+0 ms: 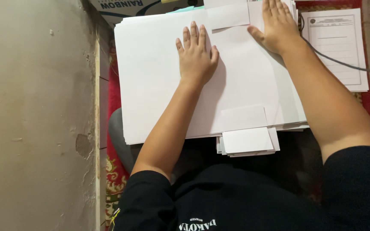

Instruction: Folding and smoothing large white paper sheets to create folders or boxes

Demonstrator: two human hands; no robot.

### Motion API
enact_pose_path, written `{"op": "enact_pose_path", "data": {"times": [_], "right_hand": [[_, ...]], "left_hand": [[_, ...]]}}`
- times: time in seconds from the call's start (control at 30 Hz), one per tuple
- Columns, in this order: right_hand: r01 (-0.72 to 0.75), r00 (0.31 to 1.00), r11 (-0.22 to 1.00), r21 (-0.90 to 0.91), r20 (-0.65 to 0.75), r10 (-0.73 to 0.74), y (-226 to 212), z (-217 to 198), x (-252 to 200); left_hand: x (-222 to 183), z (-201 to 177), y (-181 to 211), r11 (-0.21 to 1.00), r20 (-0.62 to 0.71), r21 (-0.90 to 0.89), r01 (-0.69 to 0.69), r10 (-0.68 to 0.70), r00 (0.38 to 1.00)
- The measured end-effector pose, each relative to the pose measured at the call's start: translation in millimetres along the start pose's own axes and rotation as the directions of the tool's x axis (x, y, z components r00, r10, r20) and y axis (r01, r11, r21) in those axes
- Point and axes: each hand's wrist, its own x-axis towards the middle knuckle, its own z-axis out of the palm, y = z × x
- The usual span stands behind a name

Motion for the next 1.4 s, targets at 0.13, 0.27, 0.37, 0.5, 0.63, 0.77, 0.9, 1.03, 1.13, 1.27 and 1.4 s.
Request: {"op": "enact_pose_path", "data": {"times": [0.13, 0.27, 0.37, 0.5, 0.63, 0.77, 0.9, 1.03, 1.13, 1.27, 1.4], "right_hand": [[-0.012, 0.986, 1.0, 0.013, 0.169, 0.009, -24, -17, -56], [0.092, 0.978, 0.995, 0.031, 0.183, -0.096, -32, -11, -116], [0.059, 0.963, 0.998, -0.027, 0.265, -0.05, -24, 5, -147], [0.099, 0.937, 0.993, -0.06, 0.341, -0.073, -2, 27, -164], [0.085, 0.916, 0.993, -0.087, 0.398, -0.043, -25, 39, -172], [0.389, 0.911, 0.918, 0.073, 0.119, -0.395, -61, 78, -172], [0.563, 0.825, 0.822, 0.083, -0.114, -0.553, -97, 88, -184], [0.529, 0.826, 0.843, 0.092, -0.282, -0.488, -62, 96, -190], [0.251, 0.962, 0.968, -0.007, -0.109, -0.25, -64, 99, -193], [0.395, 0.895, 0.907, -0.147, -0.158, -0.416, -102, 115, -190], [0.387, 0.909, 0.915, -0.111, -0.119, -0.399, -86, 124, -141]], "left_hand": [[4, 8, -4, 0.999, -0.032, -0.044, 0.016, -0.018, 0.999], [3, 10, -5, 0.999, -0.099, -0.037, 0.036, -0.039, 0.994], [4, 13, -5, 0.998, -0.105, -0.04, 0.05, -0.053, 0.993], [5, 18, -7, 0.997, -0.135, -0.034, 0.071, -0.075, 0.988], [5, 19, -8, 0.997, -0.13, -0.026, 0.069, -0.072, 0.989], [7, 21, -6, 0.998, -0.126, -0.002, 0.069, -0.068, 0.99], [7, 28, -10, 0.998, -0.196, 0.02, 0.06, -0.055, 0.979], [7, 30, -11, 0.999, -0.227, -0.008, 0.047, -0.048, 0.973], [7, 27, -6, 0.997, -0.208, -0.032, 0.065, -0.07, 0.976], [7, 30, -5, 0.997, -0.24, 0.021, 0.07, -0.063, 0.969], [5, 32, -13, 0.999, -0.252, -0.045, 0.019, -0.03, 0.967]]}}
